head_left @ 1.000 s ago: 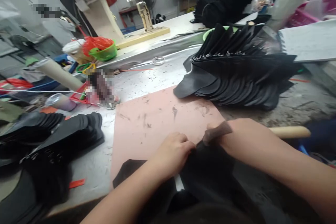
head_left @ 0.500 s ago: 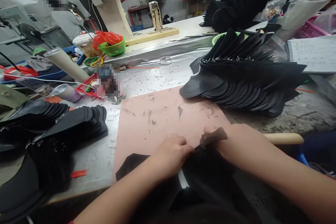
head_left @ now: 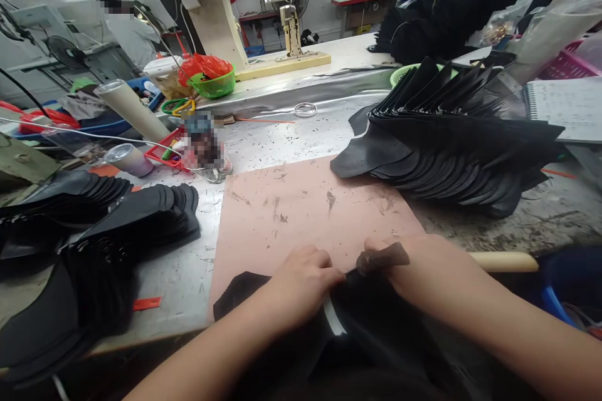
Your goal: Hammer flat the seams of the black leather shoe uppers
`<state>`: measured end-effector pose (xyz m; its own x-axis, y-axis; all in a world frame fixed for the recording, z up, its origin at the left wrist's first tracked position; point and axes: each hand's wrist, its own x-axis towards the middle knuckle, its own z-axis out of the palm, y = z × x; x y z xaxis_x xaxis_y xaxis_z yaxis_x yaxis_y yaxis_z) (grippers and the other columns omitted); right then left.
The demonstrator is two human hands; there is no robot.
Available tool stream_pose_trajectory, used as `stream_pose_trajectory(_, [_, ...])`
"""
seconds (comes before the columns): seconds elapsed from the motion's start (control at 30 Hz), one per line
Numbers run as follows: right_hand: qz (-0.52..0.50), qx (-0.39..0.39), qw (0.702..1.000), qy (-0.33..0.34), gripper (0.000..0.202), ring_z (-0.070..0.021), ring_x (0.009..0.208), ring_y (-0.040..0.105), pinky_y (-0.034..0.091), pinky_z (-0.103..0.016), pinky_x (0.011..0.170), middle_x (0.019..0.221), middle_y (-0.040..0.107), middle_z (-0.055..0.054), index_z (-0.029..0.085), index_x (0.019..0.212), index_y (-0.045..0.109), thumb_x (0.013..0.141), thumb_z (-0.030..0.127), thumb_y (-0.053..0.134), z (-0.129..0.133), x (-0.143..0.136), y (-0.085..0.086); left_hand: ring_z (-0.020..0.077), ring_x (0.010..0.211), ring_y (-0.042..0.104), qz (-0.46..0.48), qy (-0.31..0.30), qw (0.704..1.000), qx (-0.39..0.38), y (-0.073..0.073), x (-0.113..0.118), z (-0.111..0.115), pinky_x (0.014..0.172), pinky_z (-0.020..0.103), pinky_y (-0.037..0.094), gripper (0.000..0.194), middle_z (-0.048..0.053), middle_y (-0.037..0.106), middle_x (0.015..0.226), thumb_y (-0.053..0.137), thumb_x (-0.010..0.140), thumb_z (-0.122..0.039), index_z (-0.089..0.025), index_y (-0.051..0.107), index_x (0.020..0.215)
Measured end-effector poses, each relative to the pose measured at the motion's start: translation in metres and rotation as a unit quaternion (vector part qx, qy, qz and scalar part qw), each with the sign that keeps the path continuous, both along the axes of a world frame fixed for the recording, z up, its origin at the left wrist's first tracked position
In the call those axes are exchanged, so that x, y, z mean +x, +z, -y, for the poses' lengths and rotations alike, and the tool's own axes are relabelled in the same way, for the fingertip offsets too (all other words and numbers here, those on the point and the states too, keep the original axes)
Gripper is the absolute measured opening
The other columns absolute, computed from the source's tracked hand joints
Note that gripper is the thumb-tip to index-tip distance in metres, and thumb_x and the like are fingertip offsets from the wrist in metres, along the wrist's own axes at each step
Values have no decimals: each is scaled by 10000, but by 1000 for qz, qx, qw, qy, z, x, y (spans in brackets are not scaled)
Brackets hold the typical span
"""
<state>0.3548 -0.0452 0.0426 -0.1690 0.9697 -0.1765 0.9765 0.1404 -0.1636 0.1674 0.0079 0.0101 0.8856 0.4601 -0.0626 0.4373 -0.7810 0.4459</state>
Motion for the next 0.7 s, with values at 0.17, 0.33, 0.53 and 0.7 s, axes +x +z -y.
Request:
stream_pose_trajectory(0.17, [-3, -21, 1000, -7, 180, -152, 630, 567, 249, -261, 505, 708, 646, -11, 220, 798, 596, 772, 159, 429, -1, -4, 7, 156, 733, 501, 43, 10, 999, -7, -5, -6, -3, 679, 273, 415, 239, 39, 569, 760, 429, 830, -110, -196, 651, 855])
stream_pose_trajectory(0.33, [-10, -9, 1000, -24, 185, -137, 601, 559, 247, -255, 510, 674, 642, -1, 215, 782, 588, 783, 144, 417, 1, -10, 12, 171, 762, 486, 40, 4, 999, -8, -6, -11, -3, 703, 307, 413, 226, 44, 567, 781, 419, 847, -131, -194, 631, 891])
stream_pose_trajectory(0.53, [-17, -2, 1000, -8, 175, -140, 569, 548, 211, -257, 493, 660, 645, -10, 202, 772, 581, 779, 137, 418, 3, -16, 10, 172, 761, 496, 52, 5, 998, 18, -5, -17, -2, 685, 305, 425, 261, 51, 569, 791, 381, 864, -135, -196, 633, 894])
stream_pose_trajectory(0.7, [-30, 4, 1000, 3, 180, -139, 552, 549, 186, -263, 473, 666, 650, -3, 207, 792, 585, 777, 136, 421, 3, -23, 10, 163, 742, 510, 91, 12, 995, 39, -9, -24, 3, 679, 296, 432, 231, 47, 582, 776, 390, 856, -105, -160, 613, 836])
